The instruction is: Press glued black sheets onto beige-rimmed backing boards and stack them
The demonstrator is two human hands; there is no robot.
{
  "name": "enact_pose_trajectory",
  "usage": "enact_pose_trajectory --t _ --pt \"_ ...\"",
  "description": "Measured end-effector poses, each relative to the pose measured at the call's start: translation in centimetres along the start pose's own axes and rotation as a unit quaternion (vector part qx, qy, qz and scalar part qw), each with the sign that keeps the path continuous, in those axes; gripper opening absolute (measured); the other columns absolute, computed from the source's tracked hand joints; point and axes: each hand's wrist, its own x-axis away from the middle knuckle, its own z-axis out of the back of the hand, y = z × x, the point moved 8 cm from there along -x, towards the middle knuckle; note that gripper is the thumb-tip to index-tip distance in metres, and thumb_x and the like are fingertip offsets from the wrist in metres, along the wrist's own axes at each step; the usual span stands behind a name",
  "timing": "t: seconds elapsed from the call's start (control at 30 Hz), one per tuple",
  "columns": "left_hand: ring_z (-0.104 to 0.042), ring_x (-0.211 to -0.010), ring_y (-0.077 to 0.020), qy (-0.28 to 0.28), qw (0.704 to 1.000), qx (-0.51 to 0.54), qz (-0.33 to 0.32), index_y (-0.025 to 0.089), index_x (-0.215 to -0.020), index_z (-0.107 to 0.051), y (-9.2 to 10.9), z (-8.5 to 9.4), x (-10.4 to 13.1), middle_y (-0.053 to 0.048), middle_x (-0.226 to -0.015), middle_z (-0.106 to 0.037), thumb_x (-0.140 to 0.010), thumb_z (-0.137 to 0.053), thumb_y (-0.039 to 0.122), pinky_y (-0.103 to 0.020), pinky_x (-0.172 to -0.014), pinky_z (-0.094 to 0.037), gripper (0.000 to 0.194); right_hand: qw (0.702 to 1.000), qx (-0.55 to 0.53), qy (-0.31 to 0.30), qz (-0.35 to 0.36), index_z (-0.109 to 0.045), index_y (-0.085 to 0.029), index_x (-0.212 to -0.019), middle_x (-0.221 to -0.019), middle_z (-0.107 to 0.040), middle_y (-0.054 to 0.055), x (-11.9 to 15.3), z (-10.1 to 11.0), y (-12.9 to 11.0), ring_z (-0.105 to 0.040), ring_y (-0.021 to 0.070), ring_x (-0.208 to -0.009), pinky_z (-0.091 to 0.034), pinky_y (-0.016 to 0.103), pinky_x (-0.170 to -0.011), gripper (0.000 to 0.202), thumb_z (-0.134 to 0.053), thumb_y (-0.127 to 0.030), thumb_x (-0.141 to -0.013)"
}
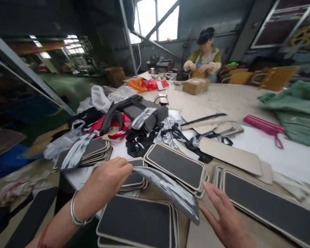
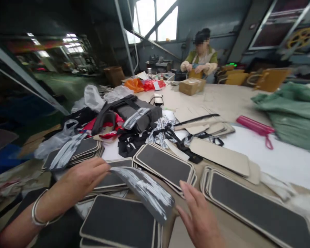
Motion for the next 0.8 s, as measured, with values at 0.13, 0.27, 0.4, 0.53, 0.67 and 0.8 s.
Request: enact_pose_trajectory --t 0.13,0.27,0.4,0.53,0.67,0.8 --pt "-0.051 -0.065 -0.0153 -0.026 0.993 0.114 -0.031 0.024 -0.067 -0.055 4.1 -1.5 -0.1 0.0 -0.068 -0.055 -0.085 -0.038 0.032 -0.027 -0.062 -0.038 0.026 0.999 -0.043 0.03 -0.011 -0.058 -0.023 -0.107 -0.085 -0.066 0.005 2.2 4.5 -2.8 -0.063 0.0144 -0.079 -0.052 0.024 -0.071 0.027 -0.045 -0.013 -0.085" --pt "-0.052 -0.061 -0.0154 -0.095 0.965 0.245 -0.017 0.024 -0.065 -0.059 8.0 -4.3 -0.5 0.0 -0.065 -0.058 -0.076 -0.049 0.039 -0.025 -0.059 -0.039 0.021 0.98 -0.079 0.057 -0.175 -0.063 -0.023 -0.088 -0.075 -0.067 0.004 8.4 8.7 -1.2 -0.063 0.0141 -0.07 -0.051 0.023 -0.065 0.015 -0.049 -0.02 -0.084" --pt "-0.051 -0.06 -0.0151 -0.233 0.902 0.361 0.032 0.02 -0.065 -0.059 13.2 -10.2 -0.5 0.0 -0.063 -0.057 -0.07 -0.053 0.04 -0.025 -0.056 -0.038 0.022 0.894 -0.149 0.006 -0.422 -0.062 -0.022 -0.067 -0.058 -0.061 0.001 16.8 9.5 2.6 -0.057 0.0141 -0.054 -0.048 0.022 -0.053 0.024 -0.054 -0.041 -0.078" --pt "-0.047 -0.058 -0.0133 -0.339 0.845 0.413 0.021 0.016 -0.065 -0.056 19.7 -17.5 -0.8 0.003 -0.058 -0.053 -0.067 -0.054 0.037 -0.024 -0.056 -0.036 0.021 0.761 -0.229 -0.023 -0.607 -0.062 -0.019 -0.069 -0.058 -0.061 0.001 25.8 8.0 5.8 -0.054 0.0147 -0.05 -0.046 0.025 -0.05 0.036 -0.054 -0.054 -0.068" --pt "-0.046 -0.055 -0.0123 -0.35 0.857 0.377 0.014 0.015 -0.058 -0.054 24.2 -23.3 -2.6 0.005 -0.053 -0.049 -0.063 -0.059 0.027 -0.024 -0.054 -0.034 0.013 0.719 -0.226 0.023 -0.657 -0.059 -0.019 -0.073 -0.058 -0.061 0.001 31.7 7.1 8.7 -0.054 0.0166 -0.05 -0.043 0.028 -0.048 0.04 -0.054 -0.057 -0.062" --pt "-0.044 -0.051 -0.0125 -0.337 0.877 0.342 0.014 0.016 -0.052 -0.051 27.1 -26.2 -4.2 0.006 -0.046 -0.044 -0.061 -0.061 0.017 -0.025 -0.053 -0.034 0.013 0.751 -0.149 0.03 -0.642 -0.055 -0.021 -0.069 -0.054 -0.059 0.001 34.1 7.1 11.0 -0.056 0.0189 -0.05 -0.043 0.03 -0.047 0.033 -0.051 -0.053 -0.066"
